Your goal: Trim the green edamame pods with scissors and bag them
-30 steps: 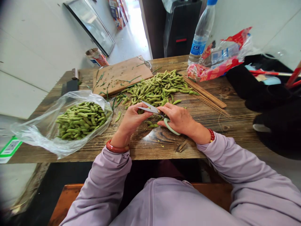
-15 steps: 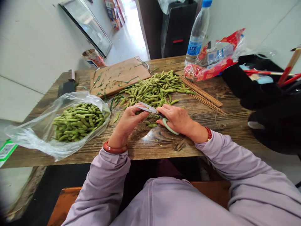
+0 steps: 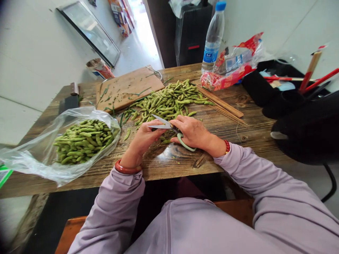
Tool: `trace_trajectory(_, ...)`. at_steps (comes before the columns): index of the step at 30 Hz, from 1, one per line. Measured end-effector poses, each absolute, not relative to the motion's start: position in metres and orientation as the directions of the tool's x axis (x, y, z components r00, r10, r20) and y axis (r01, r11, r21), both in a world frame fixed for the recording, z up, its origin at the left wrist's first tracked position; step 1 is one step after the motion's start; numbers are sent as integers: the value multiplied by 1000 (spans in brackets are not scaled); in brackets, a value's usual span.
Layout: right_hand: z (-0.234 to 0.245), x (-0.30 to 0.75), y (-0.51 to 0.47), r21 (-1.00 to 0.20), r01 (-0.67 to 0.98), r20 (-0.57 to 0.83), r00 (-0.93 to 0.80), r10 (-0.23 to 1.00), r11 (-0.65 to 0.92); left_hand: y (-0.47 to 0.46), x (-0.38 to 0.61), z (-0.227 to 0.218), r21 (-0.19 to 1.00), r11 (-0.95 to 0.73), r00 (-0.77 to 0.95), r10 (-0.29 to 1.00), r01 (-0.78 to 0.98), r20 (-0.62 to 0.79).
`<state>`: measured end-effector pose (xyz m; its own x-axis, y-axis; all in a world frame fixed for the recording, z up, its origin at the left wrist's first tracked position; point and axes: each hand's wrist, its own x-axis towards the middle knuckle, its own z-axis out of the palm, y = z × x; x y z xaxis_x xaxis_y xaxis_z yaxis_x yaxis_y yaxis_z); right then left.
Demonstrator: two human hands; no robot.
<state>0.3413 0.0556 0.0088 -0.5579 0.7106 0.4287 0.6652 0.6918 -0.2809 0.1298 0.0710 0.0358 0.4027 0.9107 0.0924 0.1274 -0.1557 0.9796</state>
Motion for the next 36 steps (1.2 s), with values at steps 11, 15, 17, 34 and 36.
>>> trace_trajectory(11, 10, 344, 53, -258, 688, 398, -564, 724, 678, 66, 131, 41, 990, -59, 405, 914, 127, 3)
trace_trajectory(15, 10, 344, 52, -251, 697, 379, -568, 731, 672, 66, 129, 42, 990, -48, 415, 910, 135, -12)
trace_trajectory(17, 11, 345, 52, -249, 698, 367, -573, 733, 671, 67, 128, 41, 990, -46, 426, 905, 134, -15)
trace_trajectory(34, 12, 349, 56, -429, 707, 410, -402, 819, 562, 76, 120, 36, 981, 150, 249, 961, -119, -117)
trace_trajectory(36, 10, 350, 56, -463, 684, 432, -381, 817, 564, 77, 120, 37, 965, 177, 221, 966, -194, -133)
